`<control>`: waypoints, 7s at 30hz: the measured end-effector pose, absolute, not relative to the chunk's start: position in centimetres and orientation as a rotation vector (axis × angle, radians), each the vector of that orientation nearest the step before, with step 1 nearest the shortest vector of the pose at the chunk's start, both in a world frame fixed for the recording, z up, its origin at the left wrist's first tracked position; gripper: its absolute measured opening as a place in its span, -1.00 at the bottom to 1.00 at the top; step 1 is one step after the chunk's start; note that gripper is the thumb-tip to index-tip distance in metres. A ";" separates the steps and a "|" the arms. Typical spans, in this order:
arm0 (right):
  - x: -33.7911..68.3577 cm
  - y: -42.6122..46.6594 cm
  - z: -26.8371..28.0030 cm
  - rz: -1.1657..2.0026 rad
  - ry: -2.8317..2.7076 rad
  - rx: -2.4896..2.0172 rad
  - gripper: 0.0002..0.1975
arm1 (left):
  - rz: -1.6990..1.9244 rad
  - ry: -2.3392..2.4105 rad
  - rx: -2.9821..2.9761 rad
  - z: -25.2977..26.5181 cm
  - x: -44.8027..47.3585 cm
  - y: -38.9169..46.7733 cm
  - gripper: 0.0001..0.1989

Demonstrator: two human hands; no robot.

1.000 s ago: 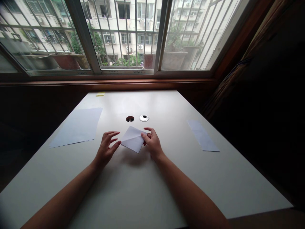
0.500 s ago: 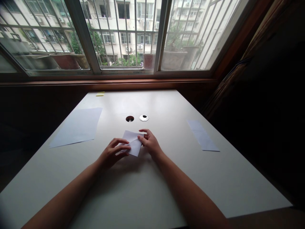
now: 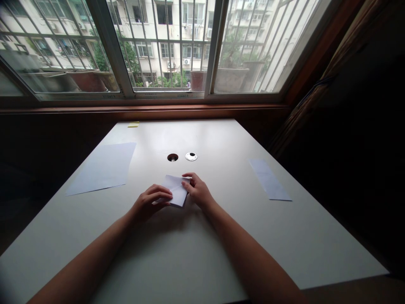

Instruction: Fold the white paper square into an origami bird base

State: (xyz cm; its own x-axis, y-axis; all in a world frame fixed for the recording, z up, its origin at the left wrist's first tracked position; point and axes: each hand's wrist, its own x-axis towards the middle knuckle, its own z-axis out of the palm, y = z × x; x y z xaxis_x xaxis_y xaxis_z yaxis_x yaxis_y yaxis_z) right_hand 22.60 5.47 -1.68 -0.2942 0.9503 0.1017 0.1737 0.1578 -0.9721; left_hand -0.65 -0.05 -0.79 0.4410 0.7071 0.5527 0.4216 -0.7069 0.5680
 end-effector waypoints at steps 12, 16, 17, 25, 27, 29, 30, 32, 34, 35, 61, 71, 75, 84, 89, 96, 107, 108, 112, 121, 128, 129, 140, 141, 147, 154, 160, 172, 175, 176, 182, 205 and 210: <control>22.7 5.2 -1.4 0.693 -1.973 -0.938 -0.62 | 1.150 1.242 2.315 -1.1 -1.3 0.2 -0.84; 22.6 5.3 -1.6 0.574 -2.210 -0.749 -0.59 | 1.157 1.273 2.283 -1.2 -1.4 0.3 -0.82; 22.6 5.3 -1.7 0.563 -2.240 -0.720 -0.59 | 1.150 1.267 2.285 -1.2 -1.4 0.3 -0.82; 23.0 5.9 -1.9 0.618 -2.307 -0.672 -0.64 | 1.009 1.175 2.345 -1.1 -1.2 0.0 -0.82; 23.5 6.1 -1.9 0.636 -2.314 -0.682 -0.64 | 0.986 1.238 2.340 -1.0 -1.2 0.0 -0.80; 24.1 6.3 -2.0 0.653 -2.308 -0.695 -0.63 | 0.966 1.252 2.333 -1.0 -1.3 0.1 -0.79; 24.3 6.4 -2.0 0.664 -2.316 -0.698 -0.63 | 0.957 1.247 2.333 -0.9 -1.4 0.2 -0.80; 24.5 6.5 -2.0 0.677 -2.346 -0.699 -0.66 | 0.938 1.248 2.334 -0.9 -1.5 0.2 -0.81; 24.6 6.6 -2.0 0.680 -2.375 -0.694 -0.70 | 0.921 1.261 2.324 -0.9 -1.6 0.3 -0.81; 24.5 6.5 -2.0 0.682 -2.380 -0.690 -0.73 | 0.914 1.267 2.314 -0.8 -1.6 0.3 -0.81; 24.1 5.7 -0.7 1.035 -2.109 -1.147 -0.66 | 0.781 0.880 2.479 -1.3 -2.1 0.2 -0.61; 24.0 5.7 -0.7 1.020 -2.092 -1.127 -0.63 | 0.808 0.894 2.528 -1.3 -1.8 0.1 -0.61; 24.0 5.6 -0.4 0.958 -2.118 -1.131 -0.75 | 0.837 0.976 2.510 -1.5 -1.7 0.0 -0.65; 23.8 5.7 -0.7 0.797 -2.257 -0.871 -0.89 | 0.842 1.107 2.555 -1.2 -1.6 0.2 -0.95; 23.9 5.7 -0.8 0.752 -2.327 -0.782 -0.95 | 0.767 1.194 2.563 -1.2 -1.6 0.2 -0.92; 23.8 5.9 -0.9 0.833 -2.261 -0.914 -0.87 | 0.759 1.227 2.574 -1.0 -1.4 0.1 -0.93; 23.1 5.9 -1.3 0.698 -2.158 -1.226 -0.73 | 0.797 0.995 2.503 -1.4 -1.1 -0.1 -0.89; 23.2 6.0 -1.3 0.698 -2.165 -1.226 -0.72 | 0.801 0.955 2.502 -1.4 -0.9 -0.1 -0.88; 23.3 6.1 -1.2 0.701 -2.198 -1.219 -0.73 | 0.800 0.814 2.488 -1.2 -0.4 -0.5 -0.84; 23.4 5.8 -1.3 0.595 -2.305 -1.221 -0.80 | 0.767 0.805 2.503 -1.5 -0.2 -1.1 -0.79; 22.9 5.6 -1.8 0.440 -2.367 -1.272 -0.76 | 0.701 0.761 2.597 -1.5 0.0 -1.0 -0.59; 22.8 5.6 -1.8 0.422 -2.373 -1.284 -0.76 | 0.689 0.754 2.614 -1.5 0.0 -1.0 -0.58; 22.5 5.4 -1.6 0.355 -2.392 -1.315 -0.77 | 0.657 0.675 2.703 -1.7 0.0 -0.3 -0.60; 22.5 5.4 -1.6 0.345 -2.390 -1.317 -0.78 | 0.652 0.681 2.708 -1.8 0.0 -0.3 -0.61; 22.4 5.2 -2.0 0.291 -2.317 -1.306 -0.85 | 0.634 0.720 2.711 -1.8 0.0 -0.3 -0.60; 22.6 5.3 -2.1 0.341 -2.201 -1.282 -0.81 | 0.636 0.805 2.780 -1.7 0.1 -0.4 -0.60; 23.1 5.7 -2.1 0.462 -2.112 -1.194 -0.79 | 0.656 0.915 2.786 -1.6 0.0 -0.5 -0.63; 23.3 6.0 -2.2 0.488 -2.239 -0.978 -0.87 | 0.656 1.042 2.764 -2.1 0.1 -0.6 -0.59; 23.2 6.2 -2.5 0.499 -2.232 -0.944 -0.86 | 0.670 1.050 2.761 -2.1 0.1 -0.7 -0.61; 23.2 6.2 -2.6 0.498 -2.230 -0.937 -0.86 | 0.677 1.052 2.759 -2.1 0.1 -0.7 -0.61; 23.0 6.1 -2.7 0.472 -2.249 -0.930 -0.82 | 0.718 1.070 2.712 -1.9 0.2 -0.7 -0.62; 22.8 6.3 -3.1 0.338 -2.311 -0.829 -0.75 | 0.777 1.106 2.681 -2.2 -0.2 -0.3 -0.64; 22.8 6.4 -3.1 0.345 -2.317 -0.816 -0.75 | 0.792 1.125 2.639 -2.3 -0.3 -0.4 -0.61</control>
State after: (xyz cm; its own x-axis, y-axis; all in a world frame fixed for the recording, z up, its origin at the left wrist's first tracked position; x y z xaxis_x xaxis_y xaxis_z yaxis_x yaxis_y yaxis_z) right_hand 22.79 6.39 -3.06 -0.5960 0.6351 0.4913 0.4646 0.7718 -0.4341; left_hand -0.29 -0.36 -2.34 0.5755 0.7097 0.4063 0.6220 -0.7024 0.3459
